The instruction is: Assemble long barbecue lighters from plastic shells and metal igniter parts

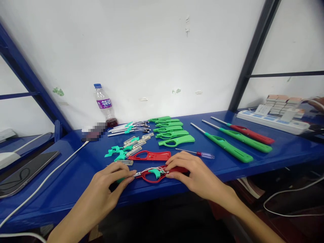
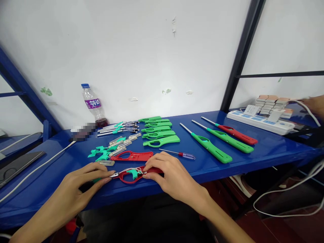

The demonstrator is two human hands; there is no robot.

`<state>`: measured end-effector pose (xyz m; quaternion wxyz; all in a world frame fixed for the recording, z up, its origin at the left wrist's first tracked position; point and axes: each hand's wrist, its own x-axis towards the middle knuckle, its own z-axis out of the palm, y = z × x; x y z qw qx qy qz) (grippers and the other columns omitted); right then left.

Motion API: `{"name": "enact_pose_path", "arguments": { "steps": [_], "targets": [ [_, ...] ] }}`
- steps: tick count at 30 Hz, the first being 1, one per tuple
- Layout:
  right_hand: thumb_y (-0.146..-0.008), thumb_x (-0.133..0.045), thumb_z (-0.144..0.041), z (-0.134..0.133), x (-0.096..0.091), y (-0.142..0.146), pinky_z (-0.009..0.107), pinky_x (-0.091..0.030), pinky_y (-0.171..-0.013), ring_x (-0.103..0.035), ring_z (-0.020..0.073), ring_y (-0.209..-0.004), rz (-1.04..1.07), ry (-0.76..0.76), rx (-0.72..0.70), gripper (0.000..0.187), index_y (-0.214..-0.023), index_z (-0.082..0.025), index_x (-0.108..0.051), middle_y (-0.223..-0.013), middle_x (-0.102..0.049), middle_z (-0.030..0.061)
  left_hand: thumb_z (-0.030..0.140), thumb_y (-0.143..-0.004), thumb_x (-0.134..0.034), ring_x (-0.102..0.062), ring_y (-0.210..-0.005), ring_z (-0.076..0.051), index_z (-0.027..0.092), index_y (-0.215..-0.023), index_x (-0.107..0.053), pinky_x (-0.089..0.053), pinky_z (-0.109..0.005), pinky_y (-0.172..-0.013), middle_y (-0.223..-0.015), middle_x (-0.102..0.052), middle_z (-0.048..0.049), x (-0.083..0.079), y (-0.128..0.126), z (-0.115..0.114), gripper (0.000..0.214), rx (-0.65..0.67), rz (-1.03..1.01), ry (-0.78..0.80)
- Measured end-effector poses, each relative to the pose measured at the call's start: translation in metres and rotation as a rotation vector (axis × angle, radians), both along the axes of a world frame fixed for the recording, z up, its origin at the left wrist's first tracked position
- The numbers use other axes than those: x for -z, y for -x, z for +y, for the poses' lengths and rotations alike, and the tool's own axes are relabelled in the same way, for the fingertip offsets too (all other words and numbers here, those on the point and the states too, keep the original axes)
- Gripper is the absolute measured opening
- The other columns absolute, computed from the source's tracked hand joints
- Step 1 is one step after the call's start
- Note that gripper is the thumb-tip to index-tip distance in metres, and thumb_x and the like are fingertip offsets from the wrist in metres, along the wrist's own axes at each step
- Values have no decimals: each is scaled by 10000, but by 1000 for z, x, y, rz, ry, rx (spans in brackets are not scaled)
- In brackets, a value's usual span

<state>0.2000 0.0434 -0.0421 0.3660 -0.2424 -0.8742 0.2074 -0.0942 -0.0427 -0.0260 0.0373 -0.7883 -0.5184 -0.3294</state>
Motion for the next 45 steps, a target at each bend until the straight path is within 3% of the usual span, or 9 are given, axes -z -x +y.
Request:
{"name": "enact_pose_path", "arguments": {
  "steps": [19,23,27,30,34,38,41,45],
  "targets": [
    [-966,-746,-247,-1,-1,2,350,-524,-952,-673,204,-1062,-7,22,0,61,-1027,-250,-748,-1110,-760,8,398,-1060,-542,-707,-862,-177,287,-977,-781,-558,-247,-783,-1006,-711,-20,-6,-5,-2,276,17,61,114],
    [-970,-742,-255,-1,0,3,345,-518,-960,-670,199,-1061,-11,17,3,59,-1029,-253,-753,-1109,-759,3,402,-1039,-586,-702,-898,-191,286,-1016,-792,-564,-271,-804,-1031,-704,-37,-1,-8,-4,238,-10,67,35],
    [-983,-730,-284,-2,0,2,330,-512,-968,-666,192,-1075,-27,18,6,58,-1034,-262,-745,-1125,-755,-6,396,-1027,-610,-697,-878,-193,243,-865,-783,-559,-282,-775,-986,-700,-48,4,-16,2,283,-40,22,-96],
    [-987,-727,-317,-3,-2,-1,341,-514,-974,-661,204,-1094,-55,49,31,191,-1171,-282,-691,-1164,-744,-3,363,-1032,-603,-703,-861,-186,220,-855,-766,-556,-274,-756,-944,-706,-42,9,-22,7,280,-42,-30,-119],
    [-1018,-674,-285,-8,-8,-3,388,-467,-1104,-597,218,-1261,-117,50,-4,579,-1534,-358,-423,-1373,-663,17,372,-1029,-613,-722,-923,-190,264,-1174,-755,-577,-283,-799,-1056,-746,-24,12,-21,11,230,-28,-78,-22],
    [-1056,-576,-292,-15,-12,1,512,-331,-1235,-486,241,-1417,-284,-50,-53,570,-1569,-455,-390,-1555,-523,-15,351,-1060,-552,-701,-997,-204,330,-1178,-761,-567,-327,-878,-1079,-737,-9,12,-19,10,240,5,-68,85],
    [-1066,-538,-338,-18,-12,3,571,-360,-1201,-506,269,-1389,-360,-93,-25,517,-1548,-493,-437,-1552,-511,-9,324,-1077,-508,-677,-995,-201,336,-1155,-765,-555,-341,-885,-1076,-713,-10,11,-20,10,269,7,-66,132],
    [-1070,-536,-370,-17,-12,2,557,-371,-1200,-521,257,-1375,-372,-99,-22,474,-1527,-484,-487,-1526,-528,6,318,-1081,-500,-658,-1009,-203,332,-1147,-761,-543,-344,-890,-1077,-701,-11,10,-21,10,270,15,-76,156]
  ]
}}
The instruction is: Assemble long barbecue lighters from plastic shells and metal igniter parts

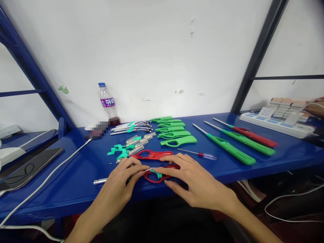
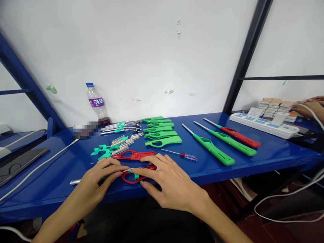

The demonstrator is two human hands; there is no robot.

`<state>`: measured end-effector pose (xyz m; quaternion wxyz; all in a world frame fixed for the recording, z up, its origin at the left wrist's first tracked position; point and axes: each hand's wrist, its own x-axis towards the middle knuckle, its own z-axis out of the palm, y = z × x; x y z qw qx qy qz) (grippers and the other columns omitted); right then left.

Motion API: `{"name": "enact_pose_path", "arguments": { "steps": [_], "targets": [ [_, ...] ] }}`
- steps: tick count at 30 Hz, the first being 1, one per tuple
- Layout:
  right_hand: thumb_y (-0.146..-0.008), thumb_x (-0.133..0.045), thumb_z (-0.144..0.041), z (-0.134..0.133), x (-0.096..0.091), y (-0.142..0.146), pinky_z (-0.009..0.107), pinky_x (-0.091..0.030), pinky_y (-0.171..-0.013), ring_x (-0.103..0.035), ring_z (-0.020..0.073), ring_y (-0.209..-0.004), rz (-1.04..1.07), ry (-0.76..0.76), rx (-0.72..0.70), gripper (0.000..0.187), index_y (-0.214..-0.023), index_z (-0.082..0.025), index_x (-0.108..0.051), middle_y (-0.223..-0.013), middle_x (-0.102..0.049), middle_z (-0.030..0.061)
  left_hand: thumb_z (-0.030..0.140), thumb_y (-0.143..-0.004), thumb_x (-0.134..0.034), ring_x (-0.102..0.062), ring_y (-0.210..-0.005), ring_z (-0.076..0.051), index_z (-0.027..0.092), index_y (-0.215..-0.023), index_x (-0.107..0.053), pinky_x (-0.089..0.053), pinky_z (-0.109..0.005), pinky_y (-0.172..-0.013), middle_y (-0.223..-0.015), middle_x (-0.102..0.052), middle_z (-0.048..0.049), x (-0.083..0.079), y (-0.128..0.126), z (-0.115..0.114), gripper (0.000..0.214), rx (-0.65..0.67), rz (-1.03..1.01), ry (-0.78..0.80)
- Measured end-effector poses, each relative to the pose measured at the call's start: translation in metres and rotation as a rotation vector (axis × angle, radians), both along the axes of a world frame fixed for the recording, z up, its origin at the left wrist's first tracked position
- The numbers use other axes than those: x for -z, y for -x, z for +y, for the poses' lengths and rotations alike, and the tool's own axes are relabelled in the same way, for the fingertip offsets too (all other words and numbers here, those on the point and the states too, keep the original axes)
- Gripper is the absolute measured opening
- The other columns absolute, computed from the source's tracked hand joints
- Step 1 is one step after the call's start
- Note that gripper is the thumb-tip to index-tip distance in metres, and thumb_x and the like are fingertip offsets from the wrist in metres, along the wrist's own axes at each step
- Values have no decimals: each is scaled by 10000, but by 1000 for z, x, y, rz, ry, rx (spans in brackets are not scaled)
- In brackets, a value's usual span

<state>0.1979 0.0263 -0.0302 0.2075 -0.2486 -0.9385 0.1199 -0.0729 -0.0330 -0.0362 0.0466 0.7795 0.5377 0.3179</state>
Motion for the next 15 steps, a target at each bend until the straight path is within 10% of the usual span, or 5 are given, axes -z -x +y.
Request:
{"name": "enact_pose_path", "arguments": {
  "steps": [15],
  "targets": [
    [-1092,-504,-373,0,-1,0,544,-381,-1176,-529,252,-1361,-4,7,-14,494,-1556,-523,-422,-1498,-548,0,290,-1080,-504,-649,-1021,-187,339,-1151,-751,-527,-315,-892,-1091,-692,2,0,1,-1,262,31,-15,-12]
  ]
}}
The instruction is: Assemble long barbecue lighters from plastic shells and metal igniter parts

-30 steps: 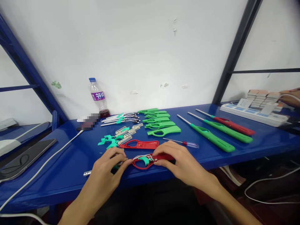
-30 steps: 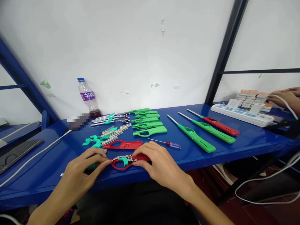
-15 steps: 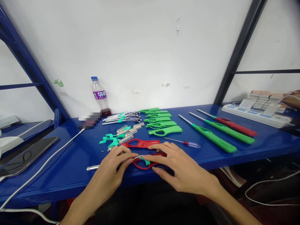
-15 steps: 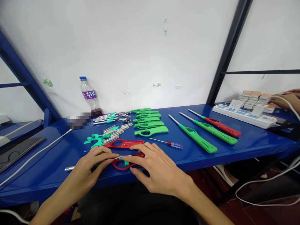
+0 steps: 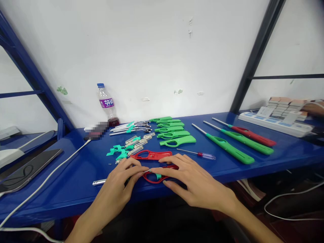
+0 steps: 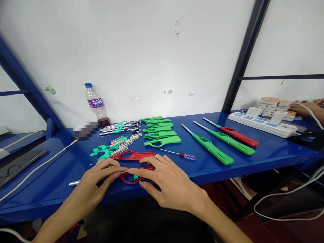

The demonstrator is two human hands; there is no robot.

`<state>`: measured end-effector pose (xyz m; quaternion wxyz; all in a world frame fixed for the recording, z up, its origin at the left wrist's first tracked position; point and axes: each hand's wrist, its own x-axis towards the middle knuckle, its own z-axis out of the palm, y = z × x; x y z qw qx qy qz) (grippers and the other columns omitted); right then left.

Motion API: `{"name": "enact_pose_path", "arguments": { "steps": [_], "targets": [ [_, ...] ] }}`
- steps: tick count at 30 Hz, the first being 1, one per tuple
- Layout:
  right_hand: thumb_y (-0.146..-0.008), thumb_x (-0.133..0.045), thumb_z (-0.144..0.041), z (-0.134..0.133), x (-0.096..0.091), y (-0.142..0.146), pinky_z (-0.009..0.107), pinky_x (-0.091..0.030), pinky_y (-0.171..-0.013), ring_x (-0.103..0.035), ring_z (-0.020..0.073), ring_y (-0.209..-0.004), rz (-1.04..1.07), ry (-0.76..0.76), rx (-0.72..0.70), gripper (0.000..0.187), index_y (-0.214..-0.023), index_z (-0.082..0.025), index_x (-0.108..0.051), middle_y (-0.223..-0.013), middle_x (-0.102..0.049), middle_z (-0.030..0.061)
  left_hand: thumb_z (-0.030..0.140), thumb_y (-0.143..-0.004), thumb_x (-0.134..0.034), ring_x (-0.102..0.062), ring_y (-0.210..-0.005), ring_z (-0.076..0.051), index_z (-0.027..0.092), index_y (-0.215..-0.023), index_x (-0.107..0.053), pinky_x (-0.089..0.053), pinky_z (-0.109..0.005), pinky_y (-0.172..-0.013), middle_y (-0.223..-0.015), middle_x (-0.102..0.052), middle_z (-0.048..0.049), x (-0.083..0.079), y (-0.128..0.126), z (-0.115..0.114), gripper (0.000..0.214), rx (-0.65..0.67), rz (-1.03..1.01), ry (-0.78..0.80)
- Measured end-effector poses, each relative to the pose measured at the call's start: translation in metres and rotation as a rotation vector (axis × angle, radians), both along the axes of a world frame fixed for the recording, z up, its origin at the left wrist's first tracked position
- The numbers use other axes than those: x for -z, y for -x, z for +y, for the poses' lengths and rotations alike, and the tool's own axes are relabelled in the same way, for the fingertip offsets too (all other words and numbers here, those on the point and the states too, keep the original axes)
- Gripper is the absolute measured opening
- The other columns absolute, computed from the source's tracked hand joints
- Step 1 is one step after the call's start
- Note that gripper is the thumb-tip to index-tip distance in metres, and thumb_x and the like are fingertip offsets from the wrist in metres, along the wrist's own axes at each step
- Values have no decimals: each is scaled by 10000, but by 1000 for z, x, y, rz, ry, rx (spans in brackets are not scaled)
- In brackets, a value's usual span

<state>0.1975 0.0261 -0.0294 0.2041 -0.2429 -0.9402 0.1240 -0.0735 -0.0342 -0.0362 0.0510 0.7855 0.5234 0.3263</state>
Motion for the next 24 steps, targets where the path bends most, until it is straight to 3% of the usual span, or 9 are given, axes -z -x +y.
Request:
{"name": "enact_pose_path", "arguments": {
  "steps": [8,11,15,24],
  "targets": [
    [-1091,-527,-378,1,-1,0,503,-429,-1127,-553,246,-1305,7,-14,-14,489,-1561,-478,-434,-1450,-592,5,290,-1078,-509,-650,-938,-179,346,-1135,-772,-531,-288,-823,-1034,-690,-1,-2,-1,1,275,21,-6,-38],
    [-1086,-547,-397,2,0,0,484,-438,-1125,-567,240,-1274,33,7,-24,504,-1575,-409,-425,-1428,-631,16,292,-1081,-504,-648,-938,-179,357,-1155,-773,-531,-287,-823,-1041,-689,-3,-2,-1,1,286,21,0,-39],
    [-1100,-512,-399,3,2,1,447,-476,-1084,-595,241,-1225,92,11,10,386,-1465,-285,-565,-1376,-678,52,313,-1083,-507,-644,-979,-193,357,-1163,-772,-532,-308,-863,-1066,-688,-11,-1,0,1,281,11,3,-16],
    [-1108,-504,-311,5,5,4,373,-509,-952,-638,212,-1066,187,16,14,278,-1280,-285,-720,-1207,-749,25,333,-1116,-416,-608,-1050,-197,385,-1240,-722,-508,-334,-929,-1128,-659,-14,3,3,1,335,17,20,82]
  ]
}}
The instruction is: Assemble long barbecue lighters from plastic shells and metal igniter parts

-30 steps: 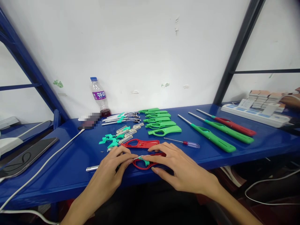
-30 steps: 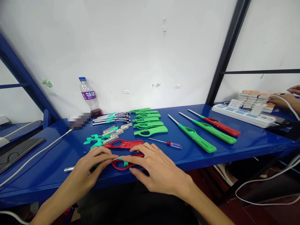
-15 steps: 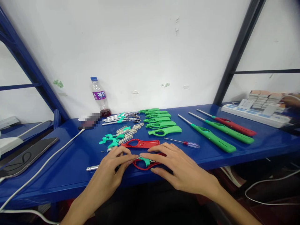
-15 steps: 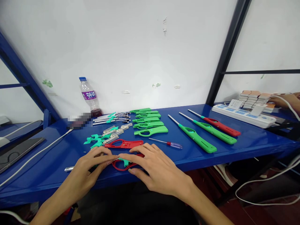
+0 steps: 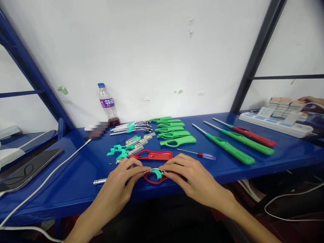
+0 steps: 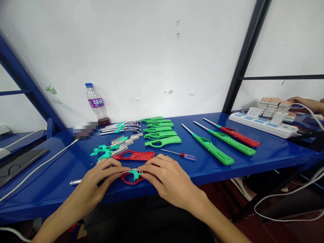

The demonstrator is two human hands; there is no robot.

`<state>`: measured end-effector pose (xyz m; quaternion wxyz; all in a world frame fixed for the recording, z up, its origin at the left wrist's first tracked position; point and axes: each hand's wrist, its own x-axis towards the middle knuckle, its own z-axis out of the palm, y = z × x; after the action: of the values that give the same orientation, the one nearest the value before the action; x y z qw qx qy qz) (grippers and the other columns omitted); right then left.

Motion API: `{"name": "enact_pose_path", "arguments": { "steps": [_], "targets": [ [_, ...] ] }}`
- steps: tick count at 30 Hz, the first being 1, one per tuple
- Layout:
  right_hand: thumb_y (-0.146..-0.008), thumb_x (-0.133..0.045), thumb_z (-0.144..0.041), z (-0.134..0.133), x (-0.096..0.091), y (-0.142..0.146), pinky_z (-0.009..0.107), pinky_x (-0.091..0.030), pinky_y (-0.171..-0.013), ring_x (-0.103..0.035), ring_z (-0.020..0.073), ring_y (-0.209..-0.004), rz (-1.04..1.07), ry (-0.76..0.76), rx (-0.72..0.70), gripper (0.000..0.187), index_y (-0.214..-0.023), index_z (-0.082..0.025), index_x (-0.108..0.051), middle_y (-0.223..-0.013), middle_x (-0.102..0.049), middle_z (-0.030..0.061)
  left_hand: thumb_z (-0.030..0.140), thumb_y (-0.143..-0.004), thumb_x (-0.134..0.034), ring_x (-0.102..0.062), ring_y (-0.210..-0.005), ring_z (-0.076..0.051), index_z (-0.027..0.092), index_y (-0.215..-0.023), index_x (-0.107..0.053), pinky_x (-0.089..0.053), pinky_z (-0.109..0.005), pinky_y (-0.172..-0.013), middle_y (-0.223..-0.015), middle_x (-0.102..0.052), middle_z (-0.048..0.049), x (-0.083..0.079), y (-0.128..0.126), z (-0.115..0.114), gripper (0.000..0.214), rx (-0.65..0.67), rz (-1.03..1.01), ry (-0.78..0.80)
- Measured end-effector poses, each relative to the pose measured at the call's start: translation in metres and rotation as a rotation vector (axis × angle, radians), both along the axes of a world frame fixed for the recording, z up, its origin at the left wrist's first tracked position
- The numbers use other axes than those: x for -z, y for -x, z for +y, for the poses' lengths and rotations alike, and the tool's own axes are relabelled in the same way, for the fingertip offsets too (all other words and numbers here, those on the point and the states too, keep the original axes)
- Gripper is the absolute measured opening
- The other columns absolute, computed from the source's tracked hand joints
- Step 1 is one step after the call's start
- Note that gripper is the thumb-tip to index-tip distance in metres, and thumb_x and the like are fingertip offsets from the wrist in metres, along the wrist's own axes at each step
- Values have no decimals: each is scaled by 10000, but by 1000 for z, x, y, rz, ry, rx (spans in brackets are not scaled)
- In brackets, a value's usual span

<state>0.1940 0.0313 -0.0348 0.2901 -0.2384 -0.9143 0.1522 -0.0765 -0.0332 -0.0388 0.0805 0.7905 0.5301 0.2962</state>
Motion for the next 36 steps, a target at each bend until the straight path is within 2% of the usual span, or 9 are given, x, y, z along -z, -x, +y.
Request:
{"name": "enact_pose_path", "arguments": {
  "steps": [4,10,16,22,30,36],
  "targets": [
    [-1096,-537,-336,0,0,3,349,-496,-927,-645,198,-1015,83,51,33,246,-1215,-296,-749,-1127,-770,-3,329,-1119,-409,-595,-1069,-196,387,-1248,-709,-492,-338,-946,-1154,-654,-8,-1,-1,-1,332,8,3,13],
    [-1062,-606,-286,4,-2,11,319,-498,-849,-672,184,-919,133,51,49,178,-1056,-245,-779,-1019,-790,-1,342,-1118,-412,-594,-1071,-203,357,-1233,-709,-491,-344,-934,-1159,-658,-12,-4,-3,-2,319,8,-1,33],
    [-1049,-624,-256,7,-4,14,309,-514,-859,-700,185,-933,116,36,20,172,-1026,-231,-792,-1004,-795,11,317,-1118,-407,-613,-1064,-200,354,-1266,-700,-493,-342,-937,-1173,-669,-19,-1,-2,-1,331,13,19,3],
    [-1035,-637,-243,8,-11,15,317,-521,-867,-704,200,-928,32,-23,22,172,-1018,-220,-806,-985,-794,31,312,-1118,-401,-634,-1013,-190,353,-1256,-709,-507,-324,-900,-1131,-674,-15,-3,-3,-1,339,13,38,-13],
    [-1044,-608,-235,9,-32,18,310,-493,-799,-723,201,-903,-166,-79,32,215,-977,-225,-812,-963,-795,38,315,-1115,-402,-635,-997,-193,344,-1258,-710,-516,-328,-878,-1111,-670,-17,-4,-4,-2,341,-7,49,-12],
    [-1046,-601,-274,17,-45,28,301,-451,-722,-732,211,-857,-259,-107,-40,234,-965,-229,-815,-917,-806,38,295,-1111,-401,-631,-998,-203,324,-1274,-717,-524,-336,-872,-1119,-674,-41,-5,-5,-2,356,4,65,-34]
  ]
}}
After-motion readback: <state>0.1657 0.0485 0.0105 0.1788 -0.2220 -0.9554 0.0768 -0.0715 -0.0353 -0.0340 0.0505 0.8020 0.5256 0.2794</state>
